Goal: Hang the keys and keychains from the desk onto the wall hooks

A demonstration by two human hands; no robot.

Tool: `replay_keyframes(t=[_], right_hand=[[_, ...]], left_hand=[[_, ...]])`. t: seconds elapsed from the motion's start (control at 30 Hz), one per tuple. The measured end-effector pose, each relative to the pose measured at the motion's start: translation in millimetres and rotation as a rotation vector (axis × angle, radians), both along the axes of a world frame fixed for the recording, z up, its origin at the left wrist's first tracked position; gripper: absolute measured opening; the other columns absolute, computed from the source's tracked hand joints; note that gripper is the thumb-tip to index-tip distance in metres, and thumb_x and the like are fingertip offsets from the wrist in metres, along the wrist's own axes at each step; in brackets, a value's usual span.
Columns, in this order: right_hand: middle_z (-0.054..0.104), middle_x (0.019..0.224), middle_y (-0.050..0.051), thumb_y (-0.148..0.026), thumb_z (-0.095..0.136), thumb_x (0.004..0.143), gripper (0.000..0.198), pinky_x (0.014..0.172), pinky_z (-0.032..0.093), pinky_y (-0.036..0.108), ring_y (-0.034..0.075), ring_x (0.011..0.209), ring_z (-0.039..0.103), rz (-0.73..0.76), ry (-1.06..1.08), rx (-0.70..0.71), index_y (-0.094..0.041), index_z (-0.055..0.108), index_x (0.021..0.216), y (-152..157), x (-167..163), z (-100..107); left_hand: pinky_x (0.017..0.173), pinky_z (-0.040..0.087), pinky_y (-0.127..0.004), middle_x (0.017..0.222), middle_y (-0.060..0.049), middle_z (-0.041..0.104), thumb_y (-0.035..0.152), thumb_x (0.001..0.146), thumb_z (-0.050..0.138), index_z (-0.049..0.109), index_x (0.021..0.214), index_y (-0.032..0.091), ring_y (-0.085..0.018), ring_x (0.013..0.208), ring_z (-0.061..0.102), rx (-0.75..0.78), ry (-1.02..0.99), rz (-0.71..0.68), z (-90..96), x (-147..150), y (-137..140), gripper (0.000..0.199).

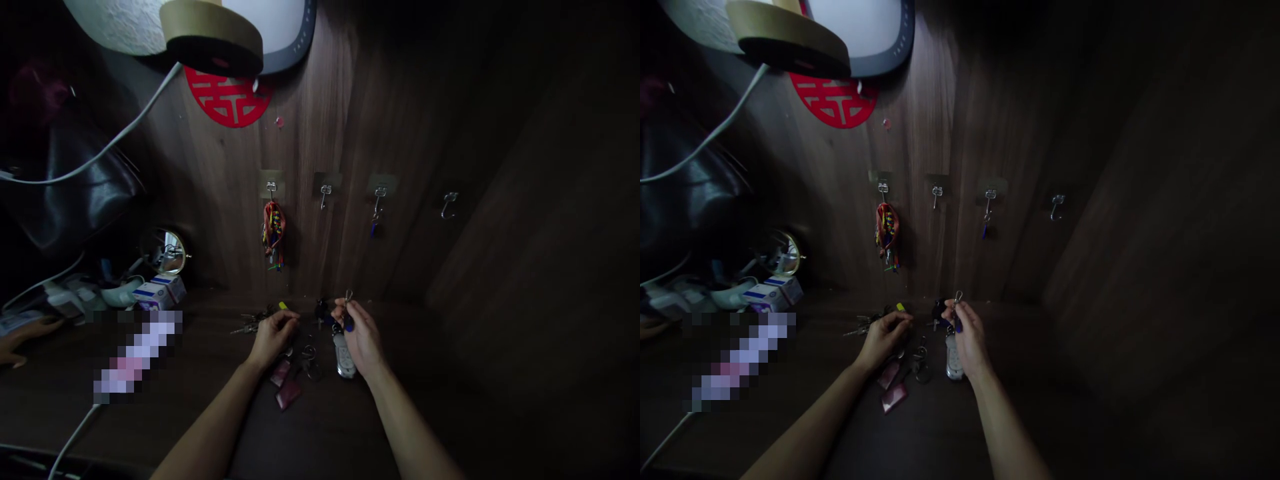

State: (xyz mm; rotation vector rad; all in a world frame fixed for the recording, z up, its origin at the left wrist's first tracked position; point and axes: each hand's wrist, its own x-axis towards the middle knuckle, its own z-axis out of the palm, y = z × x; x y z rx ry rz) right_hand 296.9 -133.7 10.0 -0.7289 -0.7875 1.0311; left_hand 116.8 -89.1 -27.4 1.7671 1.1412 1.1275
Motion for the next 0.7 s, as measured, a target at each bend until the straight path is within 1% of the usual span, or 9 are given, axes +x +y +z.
replay_keyframes(t=[0.1,0.17,0.3,0.4,0.57,0.7], right_hand=[[0.052,0.062,-0.002,-0.038,0.062,0.075,0.019,0.068,0.042,0.027,0.012,0.064,0.050,-0.060,-0.054,0.029,-0.020,0.067,0.079,0,5,6],[0.050,0.060,-0.003,-0.040,0.062,0.075,0.021,0.065,0.041,0.027,0.012,0.062,0.048,-0.108,-0.077,0.040,-0.020,0.066,0.078,1,10,12],[0.047,0.059,-0.003,-0.043,0.063,0.073,0.023,0.063,0.040,0.026,0.011,0.060,0.046,-0.207,-0.157,0.071,-0.020,0.064,0.075,9,26,31],[0.048,0.061,-0.004,-0.042,0.062,0.073,0.023,0.064,0.040,0.025,0.010,0.061,0.047,-0.275,-0.226,0.108,-0.020,0.063,0.073,20,40,52],[0.056,0.072,-0.002,-0.046,0.061,0.070,0.025,0.068,0.042,0.025,0.011,0.067,0.053,-0.372,-0.354,0.188,-0.021,0.058,0.070,41,57,92],[0.053,0.060,-0.005,-0.049,0.058,0.072,0.028,0.061,0.042,0.023,0.010,0.059,0.052,-0.372,-0.436,0.203,-0.021,0.055,0.071,53,63,121]], left_hand=[[0.061,0.044,-0.022,0.076,-0.002,0.068,0.039,0.078,0.050,0.066,0.091,0.016,-0.015,0.068,0.061,-0.029,-0.008,-0.012,-1.5,0,2,0.030],[0.061,0.044,-0.022,0.076,-0.002,0.068,0.039,0.078,0.050,0.066,0.090,0.017,-0.015,0.068,0.061,-0.029,-0.010,-0.021,-1.2,0,3,0.030],[0.061,0.044,-0.022,0.075,-0.002,0.069,0.040,0.076,0.052,0.066,0.089,0.017,-0.015,0.068,0.061,-0.018,-0.004,-0.026,0.8,0,2,0.030],[0.059,0.044,-0.022,0.075,-0.002,0.069,0.040,0.076,0.051,0.066,0.089,0.017,-0.015,0.067,0.061,-0.026,0.008,-0.026,2.8,0,1,0.030],[0.059,0.044,-0.022,0.074,-0.003,0.068,0.041,0.076,0.051,0.066,0.089,0.017,-0.016,0.067,0.060,-0.029,0.018,-0.027,2.2,0,2,0.031],[0.058,0.044,-0.022,0.073,-0.002,0.067,0.043,0.076,0.050,0.066,0.090,0.018,-0.016,0.066,0.060,-0.054,0.039,-0.032,0.4,0,3,0.033]])
